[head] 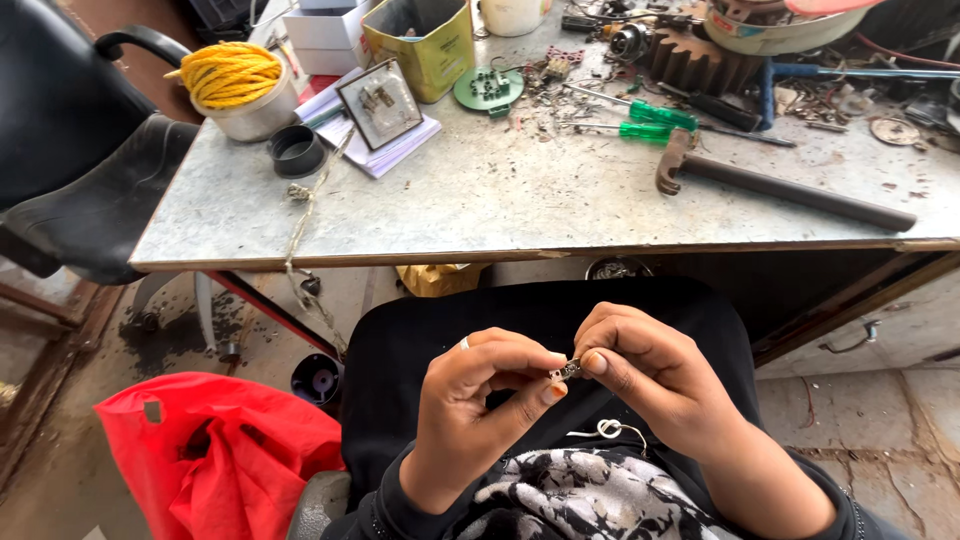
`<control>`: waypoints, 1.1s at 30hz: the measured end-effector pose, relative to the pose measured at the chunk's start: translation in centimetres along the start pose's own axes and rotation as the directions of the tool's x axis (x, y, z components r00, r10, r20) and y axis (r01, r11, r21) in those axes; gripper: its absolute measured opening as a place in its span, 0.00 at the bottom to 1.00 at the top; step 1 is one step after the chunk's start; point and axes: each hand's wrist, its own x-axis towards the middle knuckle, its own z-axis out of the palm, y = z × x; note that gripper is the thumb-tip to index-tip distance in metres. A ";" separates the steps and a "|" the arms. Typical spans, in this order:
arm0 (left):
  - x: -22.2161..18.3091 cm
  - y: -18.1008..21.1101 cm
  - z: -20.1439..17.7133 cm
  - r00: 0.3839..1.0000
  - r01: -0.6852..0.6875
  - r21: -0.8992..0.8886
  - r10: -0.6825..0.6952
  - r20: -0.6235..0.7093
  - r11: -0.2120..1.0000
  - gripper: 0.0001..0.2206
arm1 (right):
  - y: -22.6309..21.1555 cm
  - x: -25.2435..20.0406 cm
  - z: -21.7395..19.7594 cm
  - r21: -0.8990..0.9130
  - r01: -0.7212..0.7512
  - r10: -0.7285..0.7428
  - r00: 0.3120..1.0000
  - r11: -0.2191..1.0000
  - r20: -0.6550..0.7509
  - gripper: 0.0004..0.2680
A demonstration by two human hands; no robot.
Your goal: The person disassembles a small electronic component using a screwdriver and a hammer on a cluttered workbench, removing and handling various internal parts.
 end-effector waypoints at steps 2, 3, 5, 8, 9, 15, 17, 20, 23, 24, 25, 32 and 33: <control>-0.3 0.2 -0.2 0.997 -0.056 0.079 0.060 -0.047 0.995 0.07 | -0.3 0.2 0.4 -0.003 0.032 -0.032 0.999 0.999 0.005 0.05; -0.5 0.3 -0.2 0.997 -0.058 0.085 0.062 -0.053 0.995 0.07 | -0.5 0.3 0.6 -0.009 0.062 -0.062 0.998 0.998 0.004 0.05; -0.7 0.4 -0.3 0.992 -0.058 0.101 0.069 -0.110 0.993 0.06 | -0.7 0.3 0.9 -0.005 0.108 -0.108 0.994 0.994 0.006 0.05; -0.9 0.4 -0.4 0.982 -0.087 0.115 0.104 -0.158 0.990 0.05 | -0.7 0.3 1.2 -0.033 0.175 -0.175 0.985 0.984 -0.005 0.07; -1.0 0.4 -0.4 0.981 -0.087 0.117 0.105 -0.161 0.989 0.05 | -0.6 0.3 1.3 -0.066 0.198 -0.200 0.980 0.978 -0.015 0.07; -1.3 -0.2 -0.6 0.989 -0.047 0.206 0.074 -0.127 0.977 0.05 | 0.8 0.1 1.2 0.080 0.060 -0.061 0.998 0.995 0.001 0.04; -1.3 -0.7 -0.5 0.985 0.097 -0.086 -0.108 -0.137 0.992 0.06 | 1.4 0.3 1.2 0.170 -0.012 0.009 1.000 0.985 0.019 0.05; -1.0 -1.7 -0.4 0.972 0.179 -0.302 -0.216 -0.094 0.936 0.07 | 2.1 0.4 1.3 0.384 -0.136 0.126 0.991 0.913 0.053 0.06; -0.9 -2.3 -0.3 0.962 0.218 -0.371 -0.263 -0.074 0.902 0.07 | 2.5 0.6 1.2 0.469 -0.163 0.160 0.986 0.868 0.046 0.06; -0.8 -2.4 -0.3 0.962 0.219 -0.372 -0.264 -0.073 0.902 0.07 | 2.5 0.7 1.1 0.431 -0.144 0.147 0.989 0.891 0.026 0.06; -0.8 -2.5 -0.1 0.959 0.215 -0.356 -0.265 -0.097 0.909 0.08 | 2.4 0.8 1.0 0.431 -0.143 0.147 0.989 0.891 0.025 0.06; -0.4 -2.7 -0.4 0.967 0.207 -0.321 -0.243 -0.078 0.924 0.11 | 0.9 1.2 0.9 -0.343 0.248 -0.293 0.952 0.906 -0.087 0.04; -0.3 -2.8 -0.4 0.967 0.207 -0.322 -0.244 -0.078 0.924 0.11 | 0.7 1.4 0.9 -0.537 0.333 -0.421 0.906 0.775 -0.047 0.06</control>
